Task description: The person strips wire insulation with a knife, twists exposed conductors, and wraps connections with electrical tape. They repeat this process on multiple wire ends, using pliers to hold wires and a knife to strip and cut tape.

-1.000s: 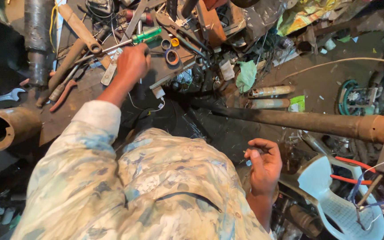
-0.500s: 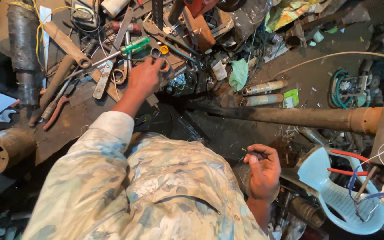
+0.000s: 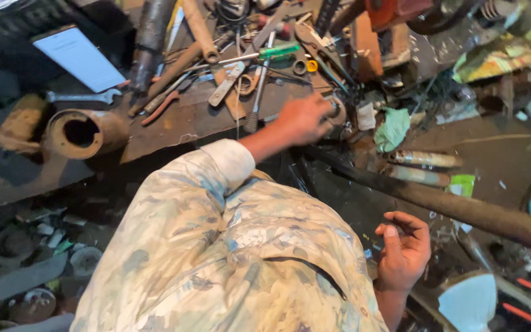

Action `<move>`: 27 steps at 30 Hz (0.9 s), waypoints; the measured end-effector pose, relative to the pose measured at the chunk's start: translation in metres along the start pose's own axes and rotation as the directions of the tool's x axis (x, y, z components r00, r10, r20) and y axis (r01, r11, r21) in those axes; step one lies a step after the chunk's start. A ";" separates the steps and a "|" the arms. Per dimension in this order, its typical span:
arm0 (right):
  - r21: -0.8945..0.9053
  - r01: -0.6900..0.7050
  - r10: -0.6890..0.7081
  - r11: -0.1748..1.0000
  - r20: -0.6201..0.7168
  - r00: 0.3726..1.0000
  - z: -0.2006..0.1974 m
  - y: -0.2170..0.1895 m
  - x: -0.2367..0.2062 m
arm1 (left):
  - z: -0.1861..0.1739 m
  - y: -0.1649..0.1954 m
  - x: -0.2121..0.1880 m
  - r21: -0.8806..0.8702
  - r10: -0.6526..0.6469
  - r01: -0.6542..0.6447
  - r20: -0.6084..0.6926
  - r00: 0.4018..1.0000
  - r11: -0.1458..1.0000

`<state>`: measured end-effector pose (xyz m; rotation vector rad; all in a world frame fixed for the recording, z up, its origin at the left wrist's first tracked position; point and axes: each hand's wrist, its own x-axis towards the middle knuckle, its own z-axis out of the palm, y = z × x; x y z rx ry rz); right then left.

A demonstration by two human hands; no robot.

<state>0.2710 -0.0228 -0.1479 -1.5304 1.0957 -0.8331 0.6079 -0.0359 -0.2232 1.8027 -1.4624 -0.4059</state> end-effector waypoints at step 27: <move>-0.177 0.379 -0.354 0.908 0.157 0.922 -0.079 -0.026 -0.026 | 0.076 0.194 -0.105 -0.614 0.389 -0.283 0.043 0.920 0.737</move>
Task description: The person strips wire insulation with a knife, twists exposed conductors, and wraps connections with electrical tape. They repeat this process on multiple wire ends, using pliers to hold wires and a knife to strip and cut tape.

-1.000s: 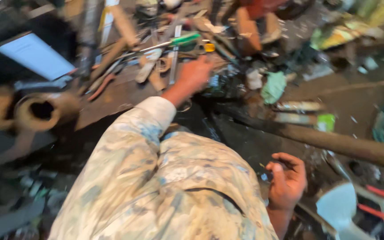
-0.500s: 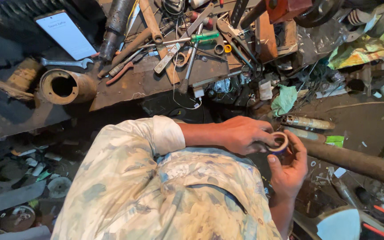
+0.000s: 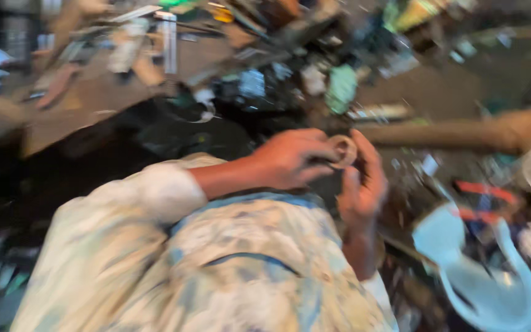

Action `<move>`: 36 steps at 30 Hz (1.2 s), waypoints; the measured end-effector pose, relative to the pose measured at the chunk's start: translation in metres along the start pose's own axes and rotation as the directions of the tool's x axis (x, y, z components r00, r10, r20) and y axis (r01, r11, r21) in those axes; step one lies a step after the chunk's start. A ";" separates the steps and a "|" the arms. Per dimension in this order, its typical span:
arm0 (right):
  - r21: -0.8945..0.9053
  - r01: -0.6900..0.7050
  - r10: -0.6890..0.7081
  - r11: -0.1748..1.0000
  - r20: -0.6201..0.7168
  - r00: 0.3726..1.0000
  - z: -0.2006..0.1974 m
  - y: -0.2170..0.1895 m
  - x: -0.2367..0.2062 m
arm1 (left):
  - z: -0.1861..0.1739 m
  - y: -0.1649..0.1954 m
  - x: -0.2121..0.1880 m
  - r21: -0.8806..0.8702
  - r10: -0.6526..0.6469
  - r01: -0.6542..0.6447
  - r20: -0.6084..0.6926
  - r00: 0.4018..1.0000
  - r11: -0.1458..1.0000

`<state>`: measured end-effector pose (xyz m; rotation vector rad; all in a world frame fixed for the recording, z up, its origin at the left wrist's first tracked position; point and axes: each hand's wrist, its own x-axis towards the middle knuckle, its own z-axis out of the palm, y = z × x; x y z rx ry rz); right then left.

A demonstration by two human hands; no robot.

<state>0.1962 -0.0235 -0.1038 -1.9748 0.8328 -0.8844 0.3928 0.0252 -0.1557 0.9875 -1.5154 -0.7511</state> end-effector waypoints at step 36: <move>-0.357 0.069 -0.089 0.932 -0.040 0.995 -0.022 -0.008 0.005 | 0.018 0.012 0.003 -0.134 -0.211 0.204 -0.044 0.976 0.970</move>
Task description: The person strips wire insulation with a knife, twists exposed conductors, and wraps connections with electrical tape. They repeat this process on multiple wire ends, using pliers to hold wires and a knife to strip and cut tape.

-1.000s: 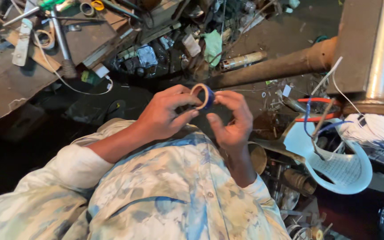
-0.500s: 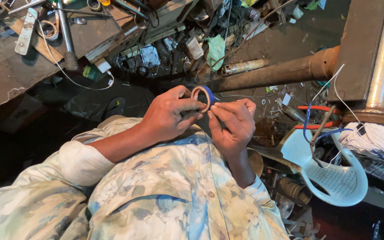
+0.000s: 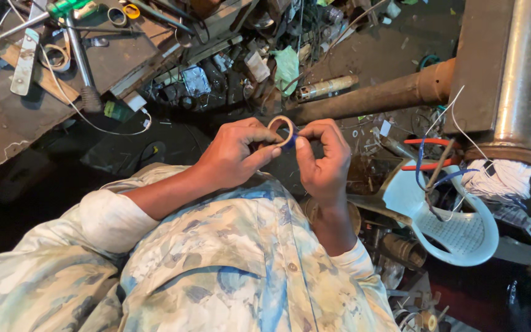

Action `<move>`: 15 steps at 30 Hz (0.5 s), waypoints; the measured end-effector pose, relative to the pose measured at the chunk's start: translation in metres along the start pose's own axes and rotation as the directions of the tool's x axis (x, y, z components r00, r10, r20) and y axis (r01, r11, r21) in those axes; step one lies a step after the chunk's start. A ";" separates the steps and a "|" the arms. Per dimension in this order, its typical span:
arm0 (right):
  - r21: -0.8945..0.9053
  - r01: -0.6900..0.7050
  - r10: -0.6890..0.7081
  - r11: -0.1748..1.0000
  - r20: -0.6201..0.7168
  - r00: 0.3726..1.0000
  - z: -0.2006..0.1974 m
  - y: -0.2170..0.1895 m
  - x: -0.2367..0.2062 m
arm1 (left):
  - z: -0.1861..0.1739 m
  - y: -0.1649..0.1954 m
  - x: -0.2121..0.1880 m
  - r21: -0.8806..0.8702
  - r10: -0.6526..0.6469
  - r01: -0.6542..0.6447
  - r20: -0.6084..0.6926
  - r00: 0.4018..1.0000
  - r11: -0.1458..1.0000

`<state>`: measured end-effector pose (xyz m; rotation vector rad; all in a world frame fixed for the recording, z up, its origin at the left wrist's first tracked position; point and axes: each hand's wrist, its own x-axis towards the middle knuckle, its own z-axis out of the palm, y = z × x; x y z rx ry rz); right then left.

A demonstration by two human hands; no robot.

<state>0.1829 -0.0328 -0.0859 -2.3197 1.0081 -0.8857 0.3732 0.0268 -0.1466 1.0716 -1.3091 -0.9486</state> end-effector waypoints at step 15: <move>0.558 -0.235 0.236 0.796 0.072 0.969 0.065 -0.007 -0.004 | -0.055 -0.001 0.005 -0.110 -0.174 0.182 0.083 0.981 0.977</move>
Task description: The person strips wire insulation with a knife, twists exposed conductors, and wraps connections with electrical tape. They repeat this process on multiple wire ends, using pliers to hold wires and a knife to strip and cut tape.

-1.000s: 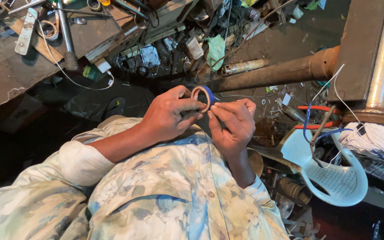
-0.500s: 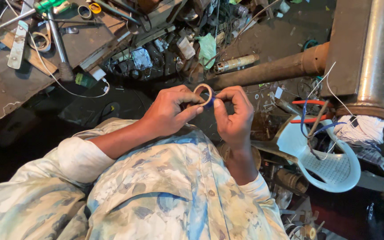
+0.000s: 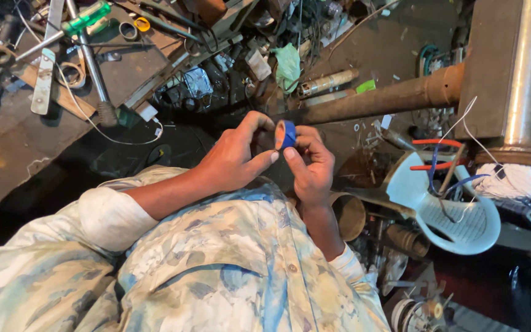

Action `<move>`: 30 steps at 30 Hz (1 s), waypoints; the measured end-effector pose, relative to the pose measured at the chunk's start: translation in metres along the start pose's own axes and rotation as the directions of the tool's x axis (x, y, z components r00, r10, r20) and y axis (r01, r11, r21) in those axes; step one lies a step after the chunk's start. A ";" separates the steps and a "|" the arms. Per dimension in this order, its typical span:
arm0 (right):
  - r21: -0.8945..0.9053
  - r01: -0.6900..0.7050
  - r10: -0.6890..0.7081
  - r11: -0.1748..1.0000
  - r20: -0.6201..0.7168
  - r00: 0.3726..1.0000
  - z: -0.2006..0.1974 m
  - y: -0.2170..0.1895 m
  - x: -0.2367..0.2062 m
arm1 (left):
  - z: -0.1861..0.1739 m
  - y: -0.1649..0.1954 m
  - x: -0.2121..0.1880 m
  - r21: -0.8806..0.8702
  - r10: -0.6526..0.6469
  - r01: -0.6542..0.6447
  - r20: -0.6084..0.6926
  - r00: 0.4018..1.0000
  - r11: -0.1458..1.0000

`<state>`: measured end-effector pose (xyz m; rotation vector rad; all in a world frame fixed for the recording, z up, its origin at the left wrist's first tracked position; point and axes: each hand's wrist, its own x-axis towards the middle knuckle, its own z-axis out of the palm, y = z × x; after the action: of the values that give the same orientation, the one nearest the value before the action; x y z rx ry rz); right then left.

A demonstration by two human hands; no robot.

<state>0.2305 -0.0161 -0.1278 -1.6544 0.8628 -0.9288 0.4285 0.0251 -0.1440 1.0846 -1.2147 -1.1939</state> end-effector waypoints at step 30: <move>-0.348 -0.045 -0.042 0.936 -0.238 0.970 -0.039 -0.048 -0.079 | 0.039 0.031 0.060 -0.437 0.100 0.150 0.498 0.861 0.887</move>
<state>0.1652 0.0477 -0.0872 -1.8648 1.2565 -1.0348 0.3904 -0.0308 -0.1054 0.4274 -1.2065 -1.7576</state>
